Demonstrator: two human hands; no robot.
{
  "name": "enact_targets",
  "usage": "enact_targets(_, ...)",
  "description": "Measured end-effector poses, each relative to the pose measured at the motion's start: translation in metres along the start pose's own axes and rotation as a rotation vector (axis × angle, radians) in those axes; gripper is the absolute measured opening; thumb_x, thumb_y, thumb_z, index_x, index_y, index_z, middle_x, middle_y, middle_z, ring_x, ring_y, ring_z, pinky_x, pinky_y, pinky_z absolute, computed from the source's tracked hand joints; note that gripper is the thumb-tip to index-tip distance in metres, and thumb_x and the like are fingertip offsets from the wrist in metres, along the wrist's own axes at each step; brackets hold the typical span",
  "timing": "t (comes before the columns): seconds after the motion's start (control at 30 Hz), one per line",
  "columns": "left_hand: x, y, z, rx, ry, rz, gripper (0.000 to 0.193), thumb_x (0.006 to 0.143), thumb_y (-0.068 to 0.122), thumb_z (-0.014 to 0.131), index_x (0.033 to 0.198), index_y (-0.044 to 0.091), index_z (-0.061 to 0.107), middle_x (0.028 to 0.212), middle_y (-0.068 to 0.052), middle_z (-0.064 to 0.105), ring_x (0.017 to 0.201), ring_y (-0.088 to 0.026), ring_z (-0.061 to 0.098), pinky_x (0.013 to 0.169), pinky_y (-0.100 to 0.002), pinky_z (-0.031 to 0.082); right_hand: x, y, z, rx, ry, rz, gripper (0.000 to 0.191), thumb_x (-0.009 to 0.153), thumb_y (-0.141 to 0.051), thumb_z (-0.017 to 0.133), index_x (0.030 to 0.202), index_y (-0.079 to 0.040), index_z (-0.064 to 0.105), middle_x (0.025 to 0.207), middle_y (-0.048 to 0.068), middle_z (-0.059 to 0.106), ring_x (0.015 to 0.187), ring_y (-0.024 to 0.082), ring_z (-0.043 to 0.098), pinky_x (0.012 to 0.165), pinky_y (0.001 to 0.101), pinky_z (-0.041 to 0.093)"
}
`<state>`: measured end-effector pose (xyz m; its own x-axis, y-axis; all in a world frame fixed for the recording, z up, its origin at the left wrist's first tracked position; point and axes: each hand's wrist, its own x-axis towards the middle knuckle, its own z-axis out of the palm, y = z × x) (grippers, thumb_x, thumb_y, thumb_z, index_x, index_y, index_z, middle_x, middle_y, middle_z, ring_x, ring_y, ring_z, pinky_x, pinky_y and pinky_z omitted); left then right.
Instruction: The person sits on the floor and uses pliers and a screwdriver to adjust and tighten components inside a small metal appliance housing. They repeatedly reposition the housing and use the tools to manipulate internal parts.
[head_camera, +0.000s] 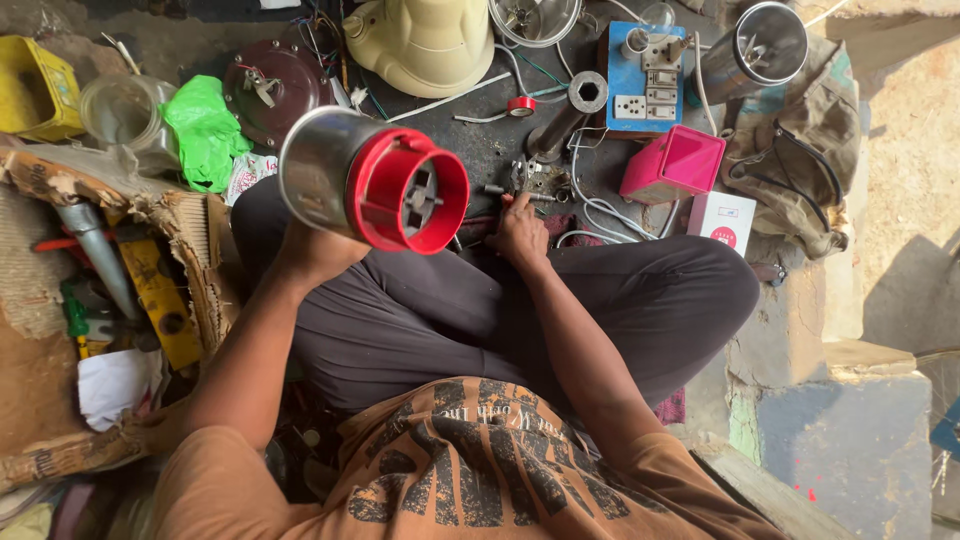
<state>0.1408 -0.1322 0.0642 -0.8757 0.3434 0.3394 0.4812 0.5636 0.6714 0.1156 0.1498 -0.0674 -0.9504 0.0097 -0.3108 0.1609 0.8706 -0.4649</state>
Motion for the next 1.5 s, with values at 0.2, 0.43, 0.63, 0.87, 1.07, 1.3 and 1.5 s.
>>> enact_targets(0.2,-0.031,0.001,-0.065,0.178,-0.200,-0.046,0.016,0.086,0.015,0.080,0.099,0.008,0.073,0.092,-0.008,0.076,0.087,-0.026,0.075,0.076,-0.036,0.059,0.012,0.009,-0.018,0.585,-0.342,0.313,0.066,0.075,-0.015,0.086,0.117,0.009,0.041,0.085,0.023,0.072,0.073,0.035,0.074,0.058,0.0401,0.055)
enact_targets(0.43,0.016,-0.026,-0.077,-0.097,-0.308,-0.308,0.024,0.091,0.023,0.079,0.088,0.006,0.063,0.077,0.001,0.066,0.072,-0.011,0.061,0.069,-0.030,0.051,-0.001,0.005,-0.024,1.430,-0.497,0.246,0.035,0.087,0.001,0.075,0.116,0.007,0.058,0.086,0.016,0.068,0.071,0.025,0.073,0.061,0.0338,0.060)
enact_targets(0.63,0.077,-0.058,0.000,-0.167,-0.426,-0.298,0.032,0.092,0.025,0.078,0.081,0.006,0.055,0.068,0.000,0.052,0.066,-0.012,0.047,0.064,-0.032,0.043,-0.041,0.022,-0.097,1.548,-0.422,-0.053,0.033,0.094,-0.002,0.074,0.121,0.001,0.055,0.109,0.017,0.066,0.098,0.025,0.071,0.089,0.0417,0.062)
enact_targets(0.87,0.097,-0.080,0.046,-0.051,-0.629,-0.266,0.034,0.089,0.034,0.077,0.079,0.006,0.060,0.065,-0.005,0.060,0.063,-0.017,0.056,0.065,-0.036,0.047,-0.087,0.060,-0.124,1.615,-0.423,-0.163,0.046,0.077,0.011,0.058,0.121,-0.002,0.061,0.120,0.017,0.069,0.132,0.027,0.066,0.099,0.0345,0.057)
enact_targets(1.07,0.095,-0.083,0.044,0.040,-0.614,-0.206,0.036,0.093,0.035,0.076,0.083,0.004,0.058,0.067,-0.007,0.060,0.063,-0.020,0.057,0.068,-0.039,0.047,-0.075,0.069,-0.044,1.643,-0.174,-0.082,0.027,0.090,0.022,0.060,0.113,0.010,0.055,0.112,0.023,0.062,0.105,0.036,0.057,0.090,0.0422,0.048)
enact_targets(1.3,0.097,-0.081,0.035,-0.054,-0.569,-0.307,0.036,0.090,0.036,0.076,0.080,0.006,0.058,0.066,-0.005,0.060,0.064,-0.017,0.056,0.069,-0.036,0.048,-0.067,0.080,-0.035,1.511,-0.282,-0.124,0.042,0.080,0.012,0.066,0.120,0.003,0.057,0.128,0.024,0.049,0.121,0.039,0.044,0.100,0.0498,0.038)
enact_targets(1.5,0.096,-0.084,0.040,-0.024,-0.659,-0.324,0.041,0.090,0.039,0.076,0.078,0.005,0.059,0.066,-0.006,0.060,0.065,-0.019,0.056,0.068,-0.037,0.047,-0.076,0.069,-0.068,1.143,-0.272,-0.138,0.056,0.072,0.003,0.071,0.127,-0.003,0.059,0.142,0.025,0.038,0.135,0.041,0.033,0.109,0.0562,0.030)
